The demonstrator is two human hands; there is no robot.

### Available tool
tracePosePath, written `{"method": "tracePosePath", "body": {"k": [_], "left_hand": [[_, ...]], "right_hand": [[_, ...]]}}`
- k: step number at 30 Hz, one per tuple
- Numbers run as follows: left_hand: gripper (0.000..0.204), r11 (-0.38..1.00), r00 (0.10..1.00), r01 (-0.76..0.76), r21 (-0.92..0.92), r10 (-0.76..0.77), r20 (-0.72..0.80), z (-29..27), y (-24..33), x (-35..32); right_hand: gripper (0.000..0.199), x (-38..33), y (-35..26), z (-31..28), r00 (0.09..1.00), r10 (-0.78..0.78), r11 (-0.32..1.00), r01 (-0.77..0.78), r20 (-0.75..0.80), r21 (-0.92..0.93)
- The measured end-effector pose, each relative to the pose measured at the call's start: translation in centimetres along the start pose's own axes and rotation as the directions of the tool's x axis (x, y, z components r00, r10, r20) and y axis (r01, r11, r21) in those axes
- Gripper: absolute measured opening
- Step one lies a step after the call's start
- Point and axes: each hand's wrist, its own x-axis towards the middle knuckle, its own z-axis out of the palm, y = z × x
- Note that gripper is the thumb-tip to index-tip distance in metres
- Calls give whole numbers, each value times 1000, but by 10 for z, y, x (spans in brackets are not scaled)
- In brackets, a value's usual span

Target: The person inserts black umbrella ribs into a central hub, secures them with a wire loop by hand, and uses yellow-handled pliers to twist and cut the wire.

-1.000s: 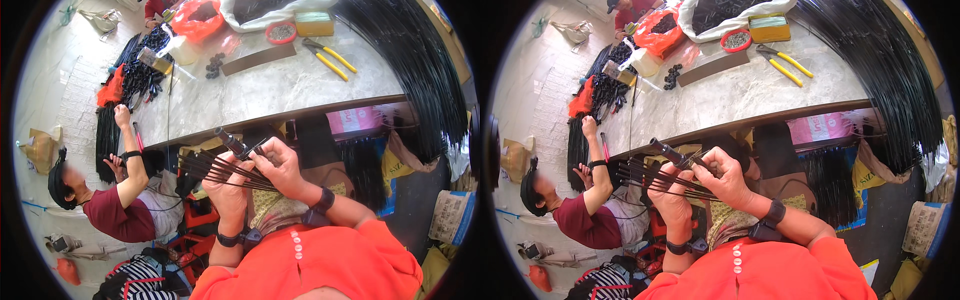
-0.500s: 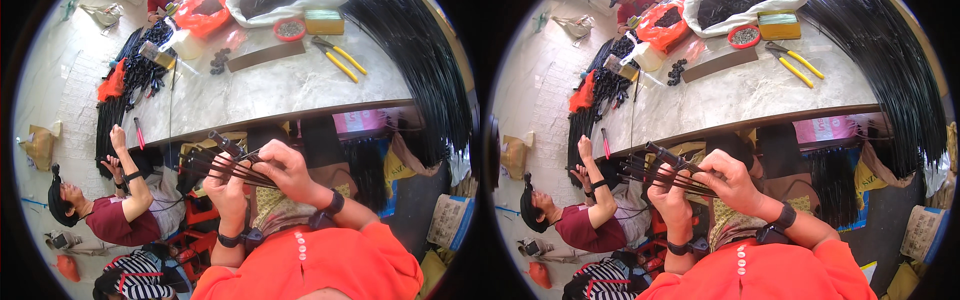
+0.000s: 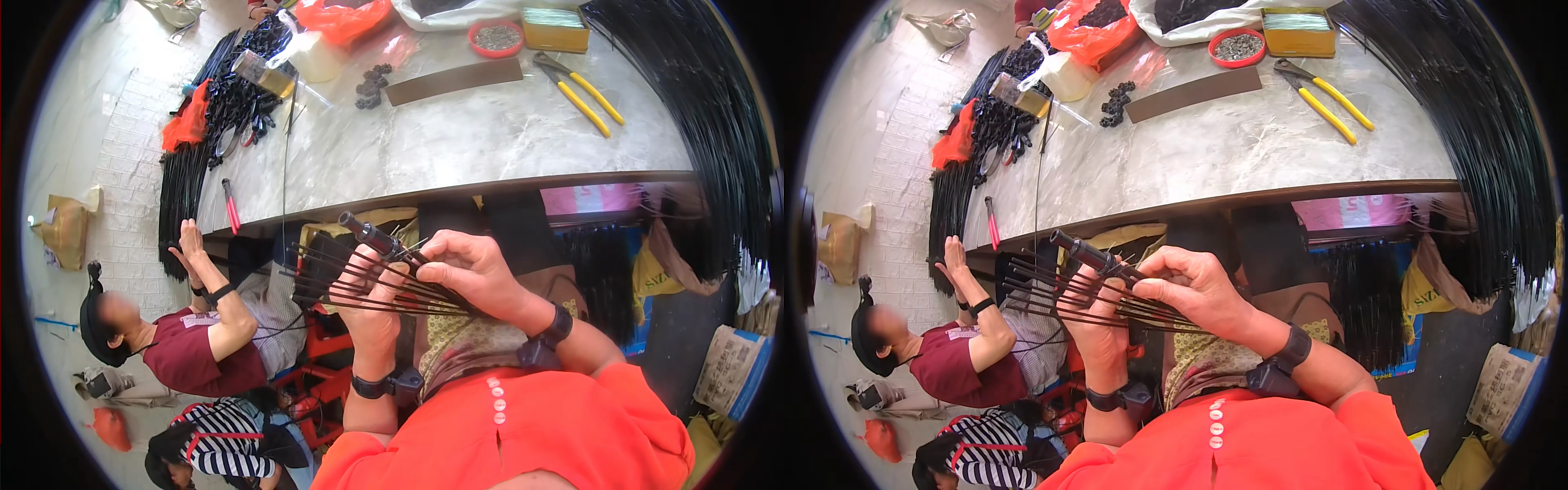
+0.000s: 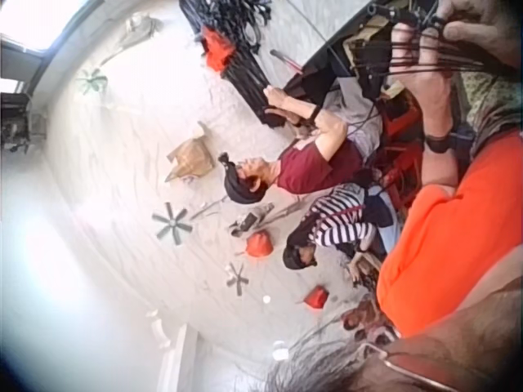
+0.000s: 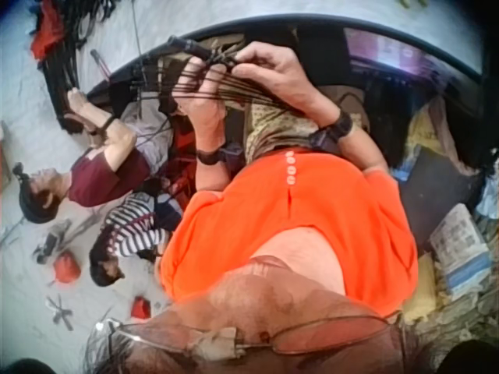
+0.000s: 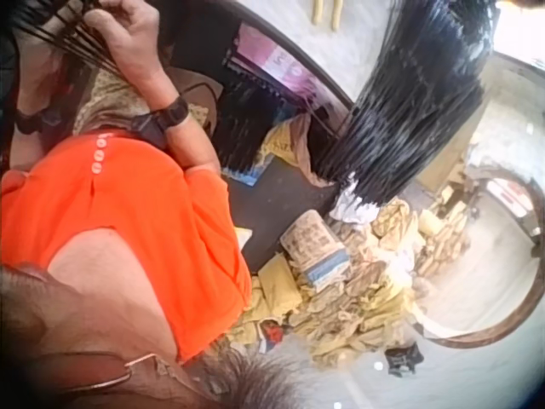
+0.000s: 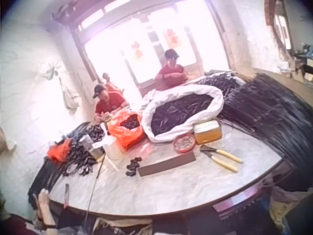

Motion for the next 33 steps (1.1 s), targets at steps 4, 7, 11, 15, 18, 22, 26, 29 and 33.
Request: {"method": "tracePosePath", "body": {"k": [4,7,11,15,18,22,26,29,33], "left_hand": [[26,1000,999,-31,0,31,-13,-4,-4,2],[29,999,999,-12,-35,10,-32,-8,-5,3],[32,998,997,22,-53,-26,-78,-9,-6,3],[31,997,998,12,-75,-16,-59,-14,-7,3],[31,996,999,6,-94,-10,-50,-16,-7,2],[30,998,1000,15,-69,-16,-16,-21,-4,0],[27,994,996,48,-99,-40,73,-26,3,-5],[26,992,996,57,-112,-48,78,-27,6,-9],[24,989,997,75,-128,-73,23,-23,8,-22]], "right_hand": [[10,4,5,2,998,-59,996,60,10,-65],[9,5,6,7,999,-38,995,38,-3,-92],[9,5,13,9,997,-41,983,29,-60,-181],[9,7,16,12,989,-144,955,128,-43,-269],[10,6,16,14,970,-243,904,225,-6,-363],[11,1,10,18,987,-158,922,135,-33,-364],[13,-6,6,22,997,-72,957,58,-38,-283],[15,-10,3,25,997,-61,955,48,-36,-292],[15,-16,2,30,999,-36,971,29,-27,-237]]}}
